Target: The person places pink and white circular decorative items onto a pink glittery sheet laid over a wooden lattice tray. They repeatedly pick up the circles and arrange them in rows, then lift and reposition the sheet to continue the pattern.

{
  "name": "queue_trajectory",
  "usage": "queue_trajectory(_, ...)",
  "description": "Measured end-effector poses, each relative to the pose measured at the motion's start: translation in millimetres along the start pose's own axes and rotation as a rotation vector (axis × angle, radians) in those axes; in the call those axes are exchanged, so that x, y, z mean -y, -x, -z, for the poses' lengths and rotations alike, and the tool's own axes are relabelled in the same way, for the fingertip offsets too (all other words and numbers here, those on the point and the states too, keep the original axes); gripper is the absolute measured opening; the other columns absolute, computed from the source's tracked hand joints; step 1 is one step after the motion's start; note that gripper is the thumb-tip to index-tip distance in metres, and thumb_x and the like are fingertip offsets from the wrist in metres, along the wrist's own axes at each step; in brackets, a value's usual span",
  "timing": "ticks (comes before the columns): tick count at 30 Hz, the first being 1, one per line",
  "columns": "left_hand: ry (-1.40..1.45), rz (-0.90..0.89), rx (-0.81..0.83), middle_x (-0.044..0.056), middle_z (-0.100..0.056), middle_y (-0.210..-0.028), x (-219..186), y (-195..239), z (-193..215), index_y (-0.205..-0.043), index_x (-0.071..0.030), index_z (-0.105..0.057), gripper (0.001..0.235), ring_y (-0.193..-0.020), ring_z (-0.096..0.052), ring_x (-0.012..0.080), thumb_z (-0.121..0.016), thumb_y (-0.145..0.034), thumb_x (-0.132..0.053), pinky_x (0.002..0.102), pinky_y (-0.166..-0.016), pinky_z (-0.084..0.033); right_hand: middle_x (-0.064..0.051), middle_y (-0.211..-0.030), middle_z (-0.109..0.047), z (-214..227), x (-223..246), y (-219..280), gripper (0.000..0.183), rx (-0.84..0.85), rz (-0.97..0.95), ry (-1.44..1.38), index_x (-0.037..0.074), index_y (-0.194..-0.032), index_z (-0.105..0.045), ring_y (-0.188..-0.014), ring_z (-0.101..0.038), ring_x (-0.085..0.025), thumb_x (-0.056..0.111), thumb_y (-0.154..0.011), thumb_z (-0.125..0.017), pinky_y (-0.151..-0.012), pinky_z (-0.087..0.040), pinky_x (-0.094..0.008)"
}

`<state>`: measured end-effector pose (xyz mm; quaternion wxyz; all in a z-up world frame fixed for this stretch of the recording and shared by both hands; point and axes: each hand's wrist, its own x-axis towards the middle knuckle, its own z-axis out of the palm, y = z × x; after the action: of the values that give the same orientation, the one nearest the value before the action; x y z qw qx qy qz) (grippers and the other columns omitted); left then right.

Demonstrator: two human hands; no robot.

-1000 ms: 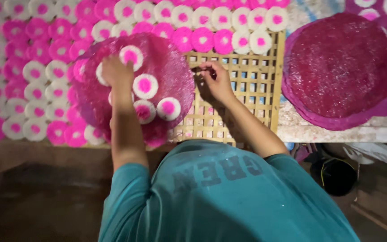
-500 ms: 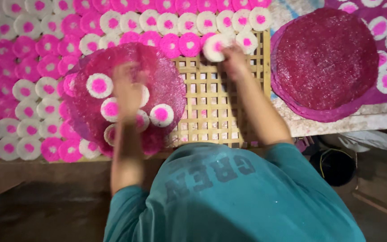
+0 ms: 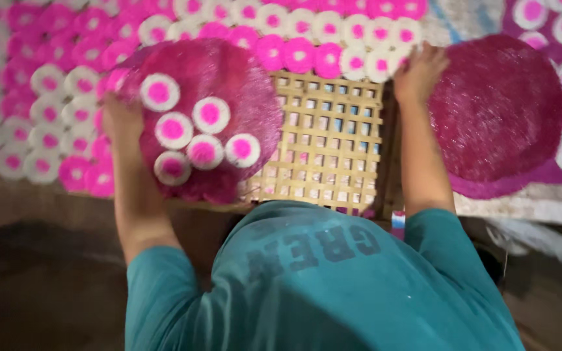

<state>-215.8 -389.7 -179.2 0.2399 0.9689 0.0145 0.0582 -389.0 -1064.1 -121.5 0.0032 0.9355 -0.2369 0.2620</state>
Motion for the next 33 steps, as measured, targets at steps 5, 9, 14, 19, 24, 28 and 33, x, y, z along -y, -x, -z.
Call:
queue_trajectory(5, 0.121, -0.134, 0.097, 0.02, -0.071, -0.097, -8.2, 7.1, 16.6, -0.116, 0.0, -0.067, 0.025, -0.086, -0.069, 0.0371, -0.069, -0.107, -0.024, 0.052, -0.076, -0.052, -0.026, -0.134, -0.051, 32.1, 123.0, 28.4, 0.033, 0.078, 0.11, -0.592, -0.002, -0.132, -0.057, -0.127, -0.052, -0.037, 0.0, -0.102, -0.071, -0.106, -0.046, -0.054)
queue_trajectory(9, 0.301, 0.047, 0.163, 0.012, -0.073, -0.108, -28.5, 19.2, 37.4, -0.132, -0.01, -0.064, 0.029, -0.095, -0.07, 0.0238, -0.057, -0.109, -0.025, 0.044, -0.087, -0.056, -0.018, -0.113, -0.067, 54.4, 268.1, 76.8, 0.025, 0.398, 0.357, -0.899, 0.003, -0.114, -0.071, -0.111, -0.064, -0.037, 0.004, -0.089, -0.073, -0.098, -0.053, -0.044)
queue_trajectory(14, 0.103, -0.056, 0.07, 0.026, -0.041, -0.145, -30.2, 15.1, 47.7, -0.143, -0.012, -0.06, 0.043, -0.131, -0.037, 0.044, -0.062, -0.101, -0.021, 0.061, -0.105, -0.034, -0.019, -0.117, -0.062, 65.0, 391.1, 118.5, 0.051, 0.547, 0.626, -0.696, 0.002, -0.119, -0.063, -0.112, -0.059, -0.041, 0.026, -0.081, -0.087, -0.088, -0.052, -0.05)
queue_trajectory(19, 0.182, 0.075, 0.192, 0.027, -0.036, -0.146, -28.1, 3.4, 58.5, -0.138, -0.012, -0.06, 0.045, -0.126, -0.042, 0.0437, -0.068, -0.095, -0.022, 0.055, -0.101, -0.043, -0.018, -0.117, -0.06, 42.7, 422.6, 129.9, 0.032, 0.488, 0.569, -0.42, 0.006, -0.111, -0.061, -0.11, -0.059, -0.039, 0.017, -0.085, -0.076, -0.088, -0.053, -0.05)
queue_trajectory(24, 0.421, -0.025, 0.101, 0.019, -0.05, -0.135, -24.8, 14.4, 59.9, -0.13, -0.006, -0.064, 0.031, -0.086, -0.067, 0.0231, -0.063, -0.102, -0.02, 0.035, -0.077, -0.064, -0.019, -0.116, -0.059, 25.9, 430.3, 148.9, 0.041, 0.425, 0.553, -0.225, 0.001, -0.114, -0.06, -0.109, -0.058, -0.04, 0.014, -0.077, -0.074, -0.094, -0.054, -0.049)
queue_trajectory(28, 0.563, -0.189, 0.017, 0.017, -0.059, -0.118, -25.0, 22.5, 63.5, -0.129, -0.002, -0.064, 0.031, -0.091, -0.066, 0.0257, -0.064, -0.103, -0.019, 0.039, -0.082, -0.06, -0.022, -0.121, -0.06, 37.0, 438.1, 149.8, 0.046, 0.34, 0.392, -0.29, 0.0, -0.113, -0.062, -0.106, -0.058, -0.041, 0.013, -0.071, -0.076, -0.081, -0.055, -0.05)
queue_trajectory(33, 0.573, -0.398, -0.166, 0.016, -0.063, -0.124, -33.9, 18.1, 93.1, -0.125, -0.001, -0.064, 0.027, -0.115, -0.064, 0.0332, -0.066, -0.105, -0.018, 0.046, -0.102, -0.051, -0.013, -0.09, -0.067, 48.1, 402.0, 127.7, 0.03, 0.802, -0.446, -1.048, 0.004, -0.104, -0.055, -0.079, -0.066, -0.028, 0.025, -0.096, -0.075, -0.072, -0.054, -0.047)
